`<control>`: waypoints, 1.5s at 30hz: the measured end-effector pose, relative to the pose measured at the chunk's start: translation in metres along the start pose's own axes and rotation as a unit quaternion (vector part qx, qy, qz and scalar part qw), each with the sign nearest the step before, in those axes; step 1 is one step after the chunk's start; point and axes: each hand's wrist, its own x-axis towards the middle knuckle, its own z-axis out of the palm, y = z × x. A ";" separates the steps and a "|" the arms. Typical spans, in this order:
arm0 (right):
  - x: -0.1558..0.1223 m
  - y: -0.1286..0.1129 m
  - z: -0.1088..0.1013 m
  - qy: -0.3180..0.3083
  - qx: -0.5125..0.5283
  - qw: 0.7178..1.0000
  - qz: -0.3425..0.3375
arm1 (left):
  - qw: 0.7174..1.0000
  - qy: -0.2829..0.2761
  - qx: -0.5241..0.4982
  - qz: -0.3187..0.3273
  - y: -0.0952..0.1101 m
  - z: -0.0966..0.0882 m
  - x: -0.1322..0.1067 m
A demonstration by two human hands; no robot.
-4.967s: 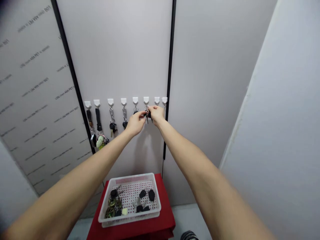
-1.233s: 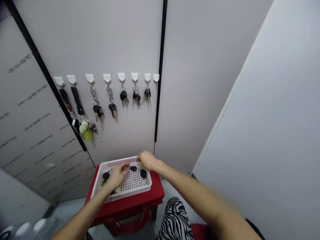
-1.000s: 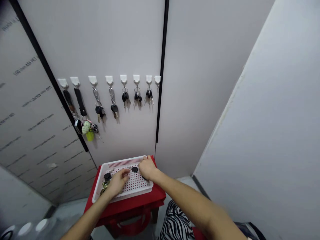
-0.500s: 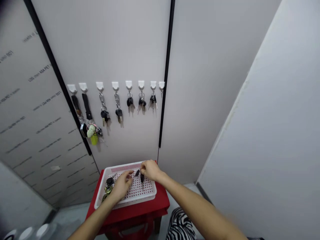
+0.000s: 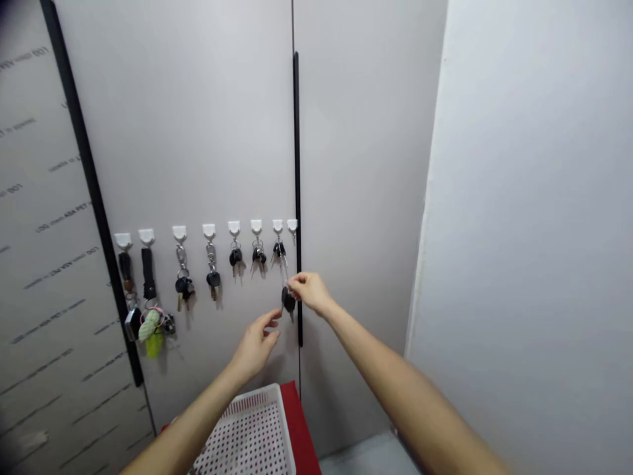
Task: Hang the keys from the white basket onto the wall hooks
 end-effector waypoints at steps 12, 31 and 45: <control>0.088 -0.041 -0.026 0.216 -0.156 0.963 -0.037 | 0.996 0.039 0.082 0.007 0.040 -0.022 0.048; -0.015 -0.022 0.077 -0.097 -0.067 0.986 -0.121 | 0.979 0.182 -0.058 -0.073 -0.010 -0.072 0.002; -0.046 -0.082 0.138 -0.090 0.109 0.951 -0.276 | 0.952 0.260 -0.138 0.081 0.021 -0.152 -0.020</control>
